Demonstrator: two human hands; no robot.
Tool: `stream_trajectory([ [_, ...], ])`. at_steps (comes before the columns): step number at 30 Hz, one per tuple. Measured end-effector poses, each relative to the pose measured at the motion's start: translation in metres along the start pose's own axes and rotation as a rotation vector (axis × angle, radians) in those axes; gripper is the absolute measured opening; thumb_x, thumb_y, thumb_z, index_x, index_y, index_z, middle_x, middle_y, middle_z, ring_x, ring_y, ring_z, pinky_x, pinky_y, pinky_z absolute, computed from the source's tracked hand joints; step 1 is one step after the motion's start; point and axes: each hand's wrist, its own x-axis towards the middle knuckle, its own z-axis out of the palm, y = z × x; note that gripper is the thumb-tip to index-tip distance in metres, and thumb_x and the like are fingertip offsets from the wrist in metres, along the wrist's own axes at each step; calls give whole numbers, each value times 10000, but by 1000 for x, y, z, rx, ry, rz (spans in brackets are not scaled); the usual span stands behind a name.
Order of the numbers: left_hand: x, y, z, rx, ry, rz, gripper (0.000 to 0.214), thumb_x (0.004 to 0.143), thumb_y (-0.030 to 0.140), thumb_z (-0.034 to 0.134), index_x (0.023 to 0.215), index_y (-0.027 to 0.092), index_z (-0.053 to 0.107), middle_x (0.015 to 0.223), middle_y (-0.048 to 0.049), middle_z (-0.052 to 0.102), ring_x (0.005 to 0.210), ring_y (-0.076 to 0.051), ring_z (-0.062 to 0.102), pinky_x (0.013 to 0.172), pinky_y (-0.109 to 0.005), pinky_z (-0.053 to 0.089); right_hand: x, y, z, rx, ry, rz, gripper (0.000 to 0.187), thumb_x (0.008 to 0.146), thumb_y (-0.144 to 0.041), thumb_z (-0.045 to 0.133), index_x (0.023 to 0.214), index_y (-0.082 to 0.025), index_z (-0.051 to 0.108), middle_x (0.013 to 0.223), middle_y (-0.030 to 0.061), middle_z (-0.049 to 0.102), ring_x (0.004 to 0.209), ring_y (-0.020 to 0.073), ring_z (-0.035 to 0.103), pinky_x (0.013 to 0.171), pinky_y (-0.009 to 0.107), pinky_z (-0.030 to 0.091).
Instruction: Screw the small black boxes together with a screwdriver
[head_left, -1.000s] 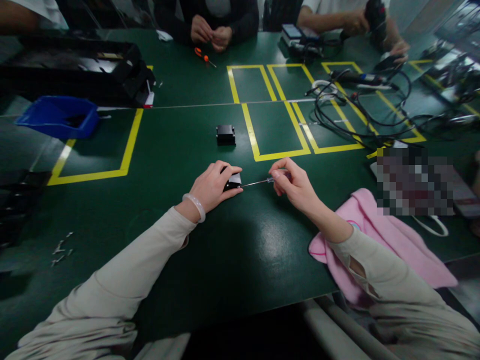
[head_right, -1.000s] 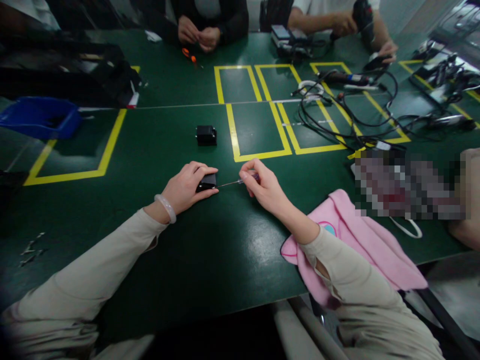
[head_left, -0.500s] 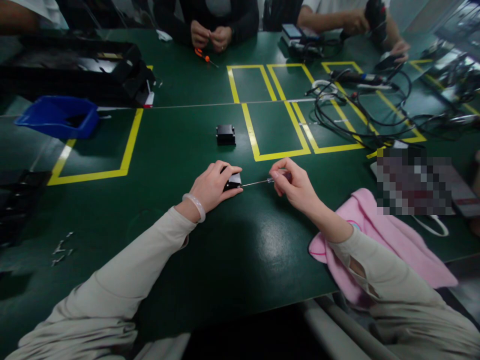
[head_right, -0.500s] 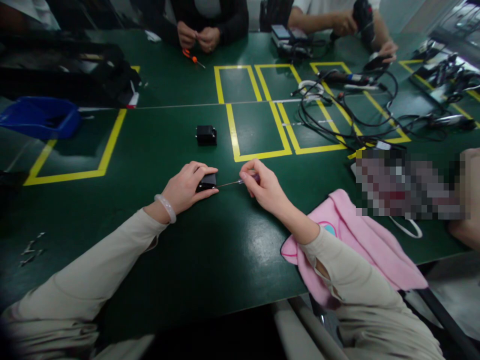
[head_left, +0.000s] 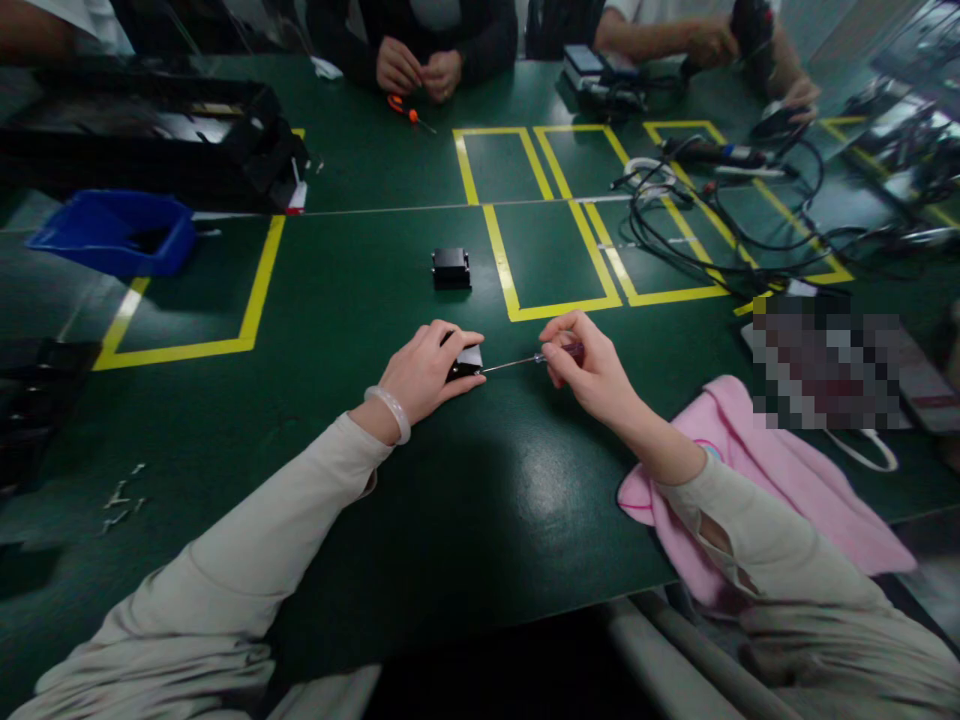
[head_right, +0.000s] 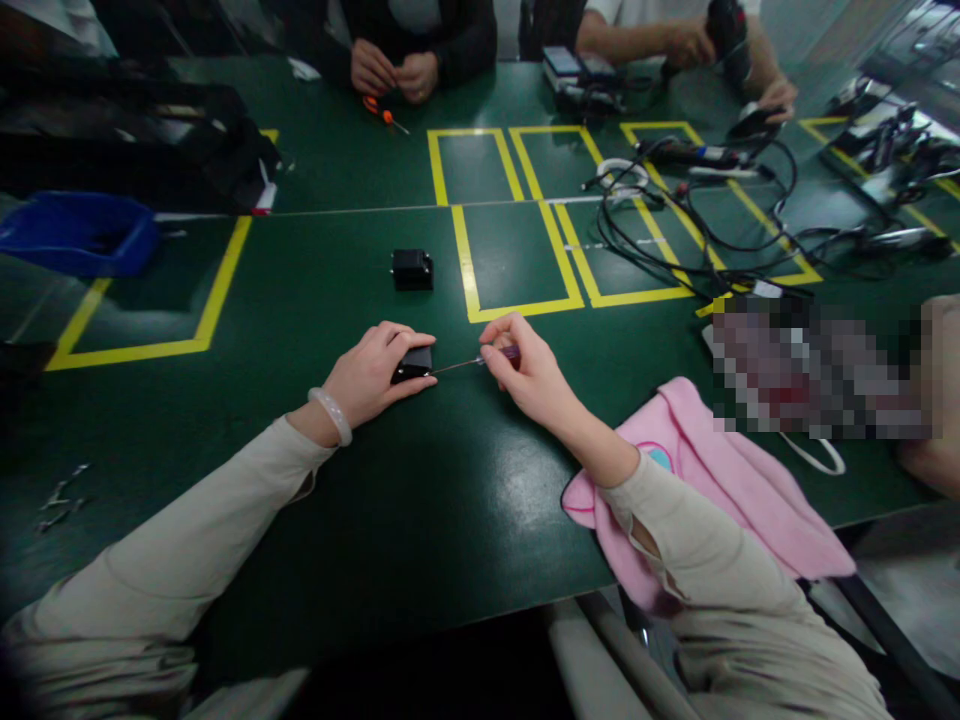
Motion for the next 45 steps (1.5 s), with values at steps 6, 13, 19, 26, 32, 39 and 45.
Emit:
stream_trajectory([
  [6,0,0,1,6,5,-3,497,961,478,645,1361,204,537,1231,-125,574,1096,-289,581,932,-441,531,0,1,0,-17,-30,25,240,1027,-427,571,905,-225,527,512,-102,462,424,81,428,472,266,307],
  [13,0,1,0,4,8,3,492,962,464,649,1358,193,541,1228,-126,577,1095,-288,582,934,-440,533,0,1,1,3,-7,-7,179,1003,-379,617,975,-220,540,587,-92,496,480,81,474,520,267,355],
  [19,0,0,0,0,11,4,490,965,478,639,1362,209,536,1223,-119,573,1092,-283,581,934,-439,532,0,0,0,1,-30,3,220,1022,-410,586,925,-221,529,541,-99,469,440,78,441,484,267,311],
  [26,0,0,0,3,9,4,500,962,479,644,1363,199,538,1230,-126,574,1097,-288,581,936,-444,535,0,-1,0,3,-29,12,196,1017,-402,593,955,-228,525,551,-99,473,465,87,452,508,271,338],
  [32,0,0,0,2,5,4,504,960,481,644,1367,205,537,1225,-123,571,1104,-289,579,949,-447,533,0,-2,0,-18,-19,-16,173,1001,-374,615,979,-220,539,590,-94,492,485,82,470,520,270,345],
  [39,0,0,0,3,15,12,496,964,470,643,1361,190,543,1221,-130,578,1101,-292,581,950,-451,536,0,-2,0,-12,-52,33,227,1017,-414,583,907,-229,512,515,-104,462,425,81,423,470,267,291],
  [45,0,0,0,11,8,0,498,958,476,652,1355,196,542,1221,-123,577,1090,-286,588,945,-443,541,1,0,0,-9,-5,-11,229,979,-415,647,961,-227,519,607,-92,495,487,78,468,517,267,345],
])
